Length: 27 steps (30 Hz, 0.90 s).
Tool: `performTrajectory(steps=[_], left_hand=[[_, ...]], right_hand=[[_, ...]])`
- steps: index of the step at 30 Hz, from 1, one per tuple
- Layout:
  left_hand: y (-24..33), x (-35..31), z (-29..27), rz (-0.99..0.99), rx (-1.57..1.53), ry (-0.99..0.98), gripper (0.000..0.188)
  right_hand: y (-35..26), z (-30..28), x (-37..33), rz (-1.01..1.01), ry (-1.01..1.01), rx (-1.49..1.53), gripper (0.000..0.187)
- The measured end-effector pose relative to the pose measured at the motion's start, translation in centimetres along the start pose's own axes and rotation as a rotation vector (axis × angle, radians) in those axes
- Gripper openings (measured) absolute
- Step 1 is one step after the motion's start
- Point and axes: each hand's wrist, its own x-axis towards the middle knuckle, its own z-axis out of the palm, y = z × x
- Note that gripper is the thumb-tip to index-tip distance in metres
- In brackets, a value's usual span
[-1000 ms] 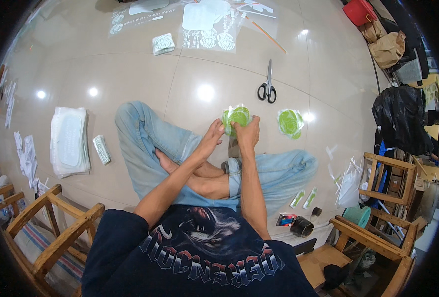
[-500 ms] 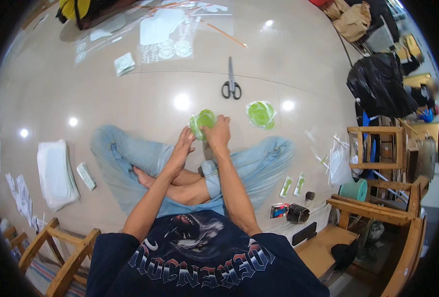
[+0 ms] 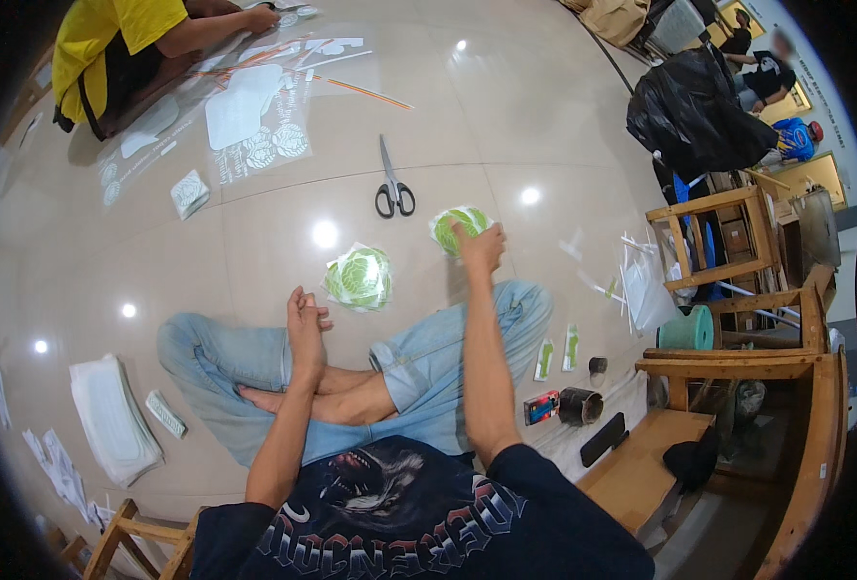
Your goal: The person sits on the floor and assembles small green circular items by peeling them from a backing sheet and stacking them into a layered pile. The person handles the items one at a time, occasionally adjusting the stack.
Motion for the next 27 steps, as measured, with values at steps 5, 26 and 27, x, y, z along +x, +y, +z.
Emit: performTrajectory(steps=[5, 26, 27], left_hand=[[0.6, 0.7, 0.3, -0.033, -0.097, 0.071, 0.054], [0.4, 0.5, 0.0, 0.004, -0.109, 0.035, 0.049], [0.4, 0.4, 0.0, 0.008, -0.105, 0.033, 0.048]], right_hand=[[1.3, -1.2, 4.3, 0.215, -0.158, -0.143, 0.114], [-0.6, 0.3, 3.0, 0.218, -0.219, -0.200, 0.099], [-0.4, 0.3, 3.1, 0.214, -0.204, -0.175, 0.099]])
